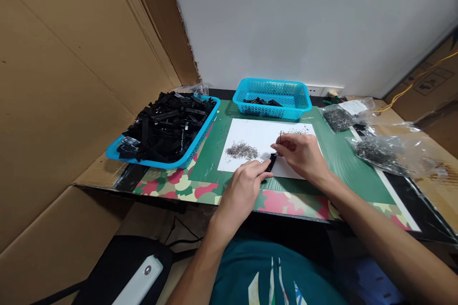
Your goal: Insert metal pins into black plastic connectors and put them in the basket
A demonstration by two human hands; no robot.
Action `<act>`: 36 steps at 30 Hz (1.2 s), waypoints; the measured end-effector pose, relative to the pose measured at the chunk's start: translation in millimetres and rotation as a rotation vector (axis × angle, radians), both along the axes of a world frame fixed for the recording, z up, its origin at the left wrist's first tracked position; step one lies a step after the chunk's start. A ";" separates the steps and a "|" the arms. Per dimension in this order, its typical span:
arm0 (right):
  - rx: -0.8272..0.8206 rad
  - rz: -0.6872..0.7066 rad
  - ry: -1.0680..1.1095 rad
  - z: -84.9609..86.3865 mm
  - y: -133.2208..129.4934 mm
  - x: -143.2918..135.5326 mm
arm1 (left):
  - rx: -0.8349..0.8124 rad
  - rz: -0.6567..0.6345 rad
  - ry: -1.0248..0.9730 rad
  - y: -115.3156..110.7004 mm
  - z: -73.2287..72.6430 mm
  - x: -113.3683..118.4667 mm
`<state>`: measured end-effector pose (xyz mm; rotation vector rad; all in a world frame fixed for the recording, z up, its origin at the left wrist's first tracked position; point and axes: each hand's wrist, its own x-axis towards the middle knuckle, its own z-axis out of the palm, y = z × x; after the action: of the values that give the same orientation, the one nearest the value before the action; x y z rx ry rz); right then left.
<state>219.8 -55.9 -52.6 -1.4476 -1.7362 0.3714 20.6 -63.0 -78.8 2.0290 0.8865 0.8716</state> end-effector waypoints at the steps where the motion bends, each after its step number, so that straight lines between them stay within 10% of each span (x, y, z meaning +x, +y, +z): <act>1: 0.000 -0.001 0.004 -0.4 0.1 0.2 | -0.006 -0.001 -0.014 0.2 0.2 0.3; 36: 0.012 0.040 0.265 -2.8 8.3 10.5 | 0.018 0.048 0.072 2.5 9.4 -0.1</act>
<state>230.3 -47.6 -55.4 -1.2928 -1.5519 0.5474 20.5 -60.5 -69.4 2.0736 0.9740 0.8403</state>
